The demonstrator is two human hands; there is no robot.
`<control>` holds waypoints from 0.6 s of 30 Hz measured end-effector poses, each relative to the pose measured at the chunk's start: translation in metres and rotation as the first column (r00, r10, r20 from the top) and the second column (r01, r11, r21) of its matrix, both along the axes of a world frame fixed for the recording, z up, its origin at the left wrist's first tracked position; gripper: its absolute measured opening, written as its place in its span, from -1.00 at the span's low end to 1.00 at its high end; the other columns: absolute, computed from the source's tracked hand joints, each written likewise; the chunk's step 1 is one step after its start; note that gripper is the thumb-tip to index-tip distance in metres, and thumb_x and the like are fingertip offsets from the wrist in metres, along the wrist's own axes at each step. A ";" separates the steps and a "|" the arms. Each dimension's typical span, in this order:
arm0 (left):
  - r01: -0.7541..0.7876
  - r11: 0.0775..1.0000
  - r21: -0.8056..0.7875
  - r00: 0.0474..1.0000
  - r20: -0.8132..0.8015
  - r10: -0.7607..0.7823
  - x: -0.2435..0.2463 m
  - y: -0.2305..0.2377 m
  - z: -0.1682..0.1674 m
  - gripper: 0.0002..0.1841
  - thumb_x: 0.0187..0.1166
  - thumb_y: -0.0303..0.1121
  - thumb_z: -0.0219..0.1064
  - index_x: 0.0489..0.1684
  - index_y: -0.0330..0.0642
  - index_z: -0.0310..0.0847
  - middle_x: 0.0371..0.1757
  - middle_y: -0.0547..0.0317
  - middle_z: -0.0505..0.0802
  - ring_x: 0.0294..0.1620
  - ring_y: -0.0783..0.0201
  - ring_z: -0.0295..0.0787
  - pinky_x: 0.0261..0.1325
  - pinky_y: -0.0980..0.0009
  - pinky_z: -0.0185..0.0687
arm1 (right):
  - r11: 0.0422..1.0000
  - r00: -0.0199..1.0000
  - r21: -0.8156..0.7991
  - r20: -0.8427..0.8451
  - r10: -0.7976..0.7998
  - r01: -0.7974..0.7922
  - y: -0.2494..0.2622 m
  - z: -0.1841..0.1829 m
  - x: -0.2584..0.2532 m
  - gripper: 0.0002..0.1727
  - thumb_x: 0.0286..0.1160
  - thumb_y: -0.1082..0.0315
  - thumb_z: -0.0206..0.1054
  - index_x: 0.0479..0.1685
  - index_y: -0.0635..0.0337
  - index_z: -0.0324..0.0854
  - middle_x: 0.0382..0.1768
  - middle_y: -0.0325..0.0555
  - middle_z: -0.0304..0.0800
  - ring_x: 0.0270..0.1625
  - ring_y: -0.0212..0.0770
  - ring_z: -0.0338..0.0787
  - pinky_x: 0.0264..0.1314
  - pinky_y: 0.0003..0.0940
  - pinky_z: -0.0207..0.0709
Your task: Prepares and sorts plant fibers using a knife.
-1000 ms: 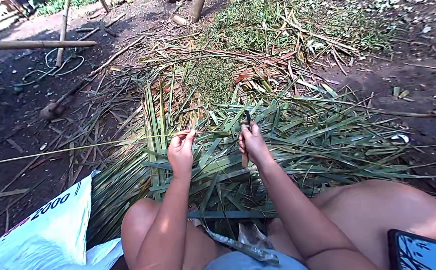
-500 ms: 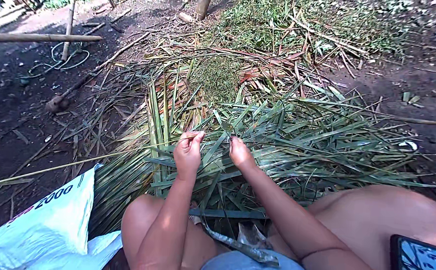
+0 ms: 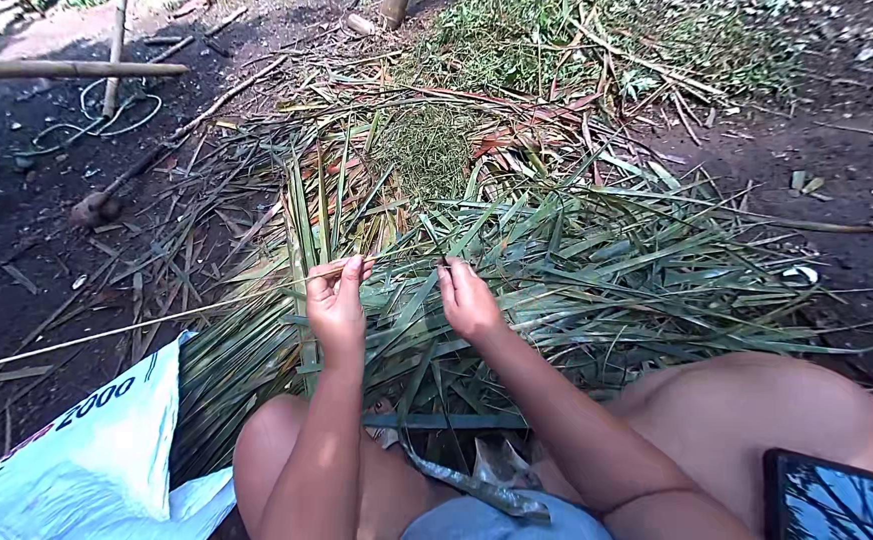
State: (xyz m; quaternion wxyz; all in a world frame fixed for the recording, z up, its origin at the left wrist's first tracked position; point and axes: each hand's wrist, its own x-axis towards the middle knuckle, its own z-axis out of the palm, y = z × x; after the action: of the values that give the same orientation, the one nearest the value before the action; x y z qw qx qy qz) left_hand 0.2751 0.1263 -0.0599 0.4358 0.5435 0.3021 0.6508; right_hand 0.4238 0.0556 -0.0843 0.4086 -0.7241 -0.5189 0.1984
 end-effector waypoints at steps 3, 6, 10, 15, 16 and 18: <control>0.050 0.999 0.003 0.999 -0.023 -0.050 0.009 -0.010 -0.002 -0.85 0.61 -0.60 0.32 -0.09 -0.11 0.55 -0.14 0.30 0.92 -0.15 0.32 0.95 0.03 0.34 0.91 | 0.999 0.994 -0.004 0.102 0.049 -0.049 -0.003 -0.001 -0.014 -0.56 0.88 0.32 -0.08 0.45 0.42 0.50 0.31 0.32 0.70 0.27 0.24 0.80 0.32 0.11 0.63; 0.082 0.996 0.020 0.996 0.027 -0.083 0.009 -0.011 0.000 -0.84 0.62 -0.62 0.29 -0.10 -0.10 0.57 -0.13 0.26 0.93 -0.14 0.28 0.96 0.04 0.31 0.92 | 0.978 0.993 -0.195 0.102 -0.052 0.071 0.010 -0.019 0.018 -0.55 0.90 0.35 -0.12 0.56 0.43 0.40 0.45 0.38 0.59 0.37 0.33 0.72 0.41 0.22 0.55; 0.052 0.997 0.051 0.996 0.075 -0.056 -0.005 0.002 0.006 -0.83 0.64 -0.62 0.26 -0.08 -0.08 0.52 -0.14 0.25 0.92 -0.13 0.25 0.96 0.05 0.27 0.92 | 0.860 0.961 -0.442 0.023 -0.274 0.255 0.015 -0.052 0.084 -0.52 0.92 0.29 -0.16 0.53 0.47 0.38 0.45 0.44 0.56 0.49 0.34 0.62 0.54 0.27 0.41; 0.097 0.991 0.089 0.995 0.024 -0.100 -0.006 0.004 0.002 -0.83 0.64 -0.58 0.30 -0.07 -0.04 0.56 -0.07 0.27 0.92 -0.04 0.25 0.94 0.14 0.25 0.89 | 0.995 0.723 -0.064 -0.683 -0.103 0.082 0.004 -0.019 0.064 -0.59 0.94 0.21 -0.08 0.45 0.27 0.48 -0.41 -0.20 0.55 -0.51 -0.38 0.60 -0.37 -0.47 0.62; 0.124 0.986 0.113 0.992 -0.006 -0.124 -0.004 0.004 -0.001 -0.84 0.64 -0.56 0.31 -0.06 -0.02 0.59 -0.05 0.29 0.92 -0.02 0.26 0.93 0.16 0.26 0.88 | 0.998 0.597 0.057 -0.801 0.050 -0.007 0.001 -0.008 0.053 -0.63 0.91 0.29 -0.04 0.44 0.28 0.48 -0.44 -0.24 0.58 -0.53 -0.40 0.65 -0.38 -0.48 0.68; 0.195 0.965 0.177 0.980 -0.071 -0.185 -0.001 0.002 -0.005 -0.83 0.66 -0.52 0.32 -0.04 0.07 0.65 0.01 0.37 0.89 0.01 0.33 0.90 0.18 0.30 0.86 | 0.965 0.389 0.206 -0.885 0.255 -0.165 -0.004 0.005 0.034 -0.64 0.84 0.40 -0.01 0.46 0.26 0.48 -0.44 -0.24 0.65 -0.49 -0.39 0.72 -0.35 -0.49 0.73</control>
State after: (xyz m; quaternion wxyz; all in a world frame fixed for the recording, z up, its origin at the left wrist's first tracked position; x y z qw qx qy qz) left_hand 0.2739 0.1284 -0.0648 0.4361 0.6250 0.1988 0.6161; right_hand 0.4580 0.0517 -0.0789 0.6246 -0.4132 -0.3117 0.5848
